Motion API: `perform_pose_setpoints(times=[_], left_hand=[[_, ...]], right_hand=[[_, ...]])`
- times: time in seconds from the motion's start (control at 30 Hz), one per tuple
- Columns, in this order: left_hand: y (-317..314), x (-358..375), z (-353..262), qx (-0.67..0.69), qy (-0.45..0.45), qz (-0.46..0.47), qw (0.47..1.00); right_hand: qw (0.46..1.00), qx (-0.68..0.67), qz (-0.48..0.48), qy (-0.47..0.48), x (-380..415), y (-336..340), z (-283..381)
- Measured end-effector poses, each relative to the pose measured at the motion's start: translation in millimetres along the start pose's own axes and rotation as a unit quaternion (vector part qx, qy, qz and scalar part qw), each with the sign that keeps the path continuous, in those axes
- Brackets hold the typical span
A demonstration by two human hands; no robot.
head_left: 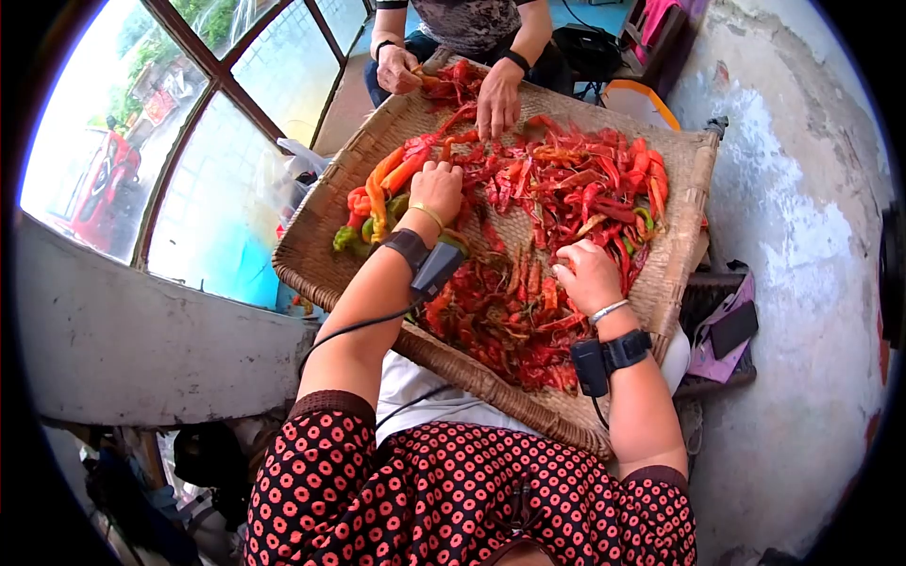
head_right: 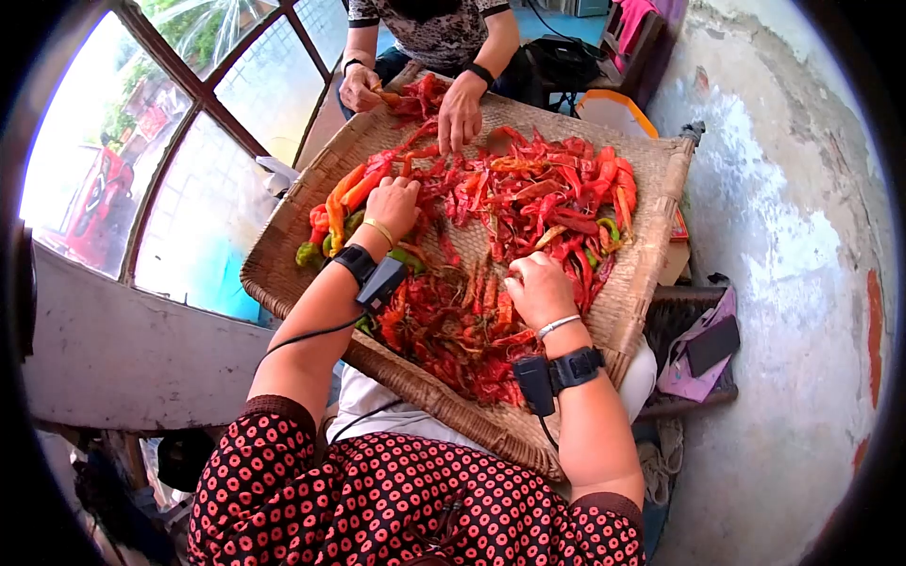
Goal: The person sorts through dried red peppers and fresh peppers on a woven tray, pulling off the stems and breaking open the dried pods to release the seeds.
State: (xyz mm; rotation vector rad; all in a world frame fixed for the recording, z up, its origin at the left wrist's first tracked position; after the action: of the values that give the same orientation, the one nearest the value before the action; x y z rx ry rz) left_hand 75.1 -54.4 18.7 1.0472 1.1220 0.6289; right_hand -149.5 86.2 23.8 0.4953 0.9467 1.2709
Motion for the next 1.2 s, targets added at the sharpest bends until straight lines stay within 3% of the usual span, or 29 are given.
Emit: perform_pose_setpoints(times=[0.27, 0.37, 0.4, 0.5, 0.53, 0.57, 0.6, 0.67, 0.7, 0.77, 0.8, 0.87, 0.9, 0.93, 1.0, 1.07, 1.2], left_hand=[[-1.6, -3.4, -5.5, -0.069, -0.033, 0.077, 0.994], [14.7, -11.9, 9.4, 0.195, 0.012, -0.079, 0.978], [25.0, -18.3, 15.0, 0.275, 0.028, -0.085, 0.957], [35.4, -33.3, 37.2, 0.36, 0.191, -0.068, 0.911], [40.7, -38.4, 42.3, 0.391, 0.231, -0.052, 0.889], [38.7, -42.3, 48.6, 0.501, 0.295, -0.009, 0.814], [41.5, -48.6, 52.0, 0.503, 0.288, -0.024, 0.814], [38.4, -55.3, 53.2, 0.561, 0.364, 0.002, 0.743], [28.3, -58.6, 53.7, 0.561, 0.364, 0.003, 0.743], [0.6, -62.9, 51.5, 0.748, 0.391, -0.057, 0.534], [0.4, -57.2, 45.2, 0.691, 0.384, -0.001, 0.612], [-17.3, -50.9, 23.5, 0.568, 0.287, 0.063, 0.769], [-15.9, -48.8, 13.6, 0.424, 0.177, 0.059, 0.886], [-15.9, -44.1, 2.0, 0.26, 0.059, 0.052, 0.962], [-18.3, -29.6, -11.1, 0.191, 0.068, -0.074, 0.976], [-28.8, -26.4, -15.7, 0.146, 0.039, 0.041, 0.988], [-13.7, -27.9, -17.3, 0.118, 0.052, 0.083, 0.988]], right_hand=[[1.0, -0.003, 0.011, 0.0, -0.8, -2.6, -1.2], [1.0, -0.005, 0.011, 0.004, 0.6, 0.1, 1.6], [1.0, -0.005, 0.011, 0.005, 0.7, 0.4, 2.4], [1.0, -0.007, 0.014, 0.016, 0.3, -0.5, 3.6], [1.0, -0.008, 0.016, 0.024, 0.2, -0.5, 3.7], [1.0, -0.008, 0.015, 0.023, 0.3, -0.7, 2.9], [1.0, -0.011, 0.022, 0.018, 0.4, -1.4, 1.7], [0.999, -0.015, 0.028, 0.013, 0.1, -1.2, 1.6], [0.999, -0.016, 0.029, 0.01, 0.0, 0.3, 2.6], [0.999, -0.016, 0.029, 0.005, 0.4, 1.4, 3.1], [0.999, -0.014, 0.03, 0.004, 0.3, 1.4, 2.9], [0.999, -0.012, 0.032, 0.002, 0.8, 0.6, 3.2], [0.999, -0.01, 0.031, 0.007, 0.9, 0.2, 3.9], [0.999, -0.008, 0.03, 0.011, 1.0, -0.4, 4.2], [0.999, -0.009, 0.031, 0.011, 1.6, -0.9, 3.8], [0.999, -0.011, 0.031, 0.011, 1.7, -0.5, 4.0], [0.999, -0.018, 0.033, 0.005, 1.5, -0.4, 3.8]])
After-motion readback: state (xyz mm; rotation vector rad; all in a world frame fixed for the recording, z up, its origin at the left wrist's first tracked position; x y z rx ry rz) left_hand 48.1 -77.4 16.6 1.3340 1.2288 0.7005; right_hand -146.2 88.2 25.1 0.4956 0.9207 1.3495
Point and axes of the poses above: each hand's wrist, its own x-axis away from the middle knuckle, its own y-axis out of the back of the hand, z = x × y, the point moved 3 cm from there along -x, towards the middle knuckle, and after that the axes turned 12 degrees about -z, right-handed, at the moved point
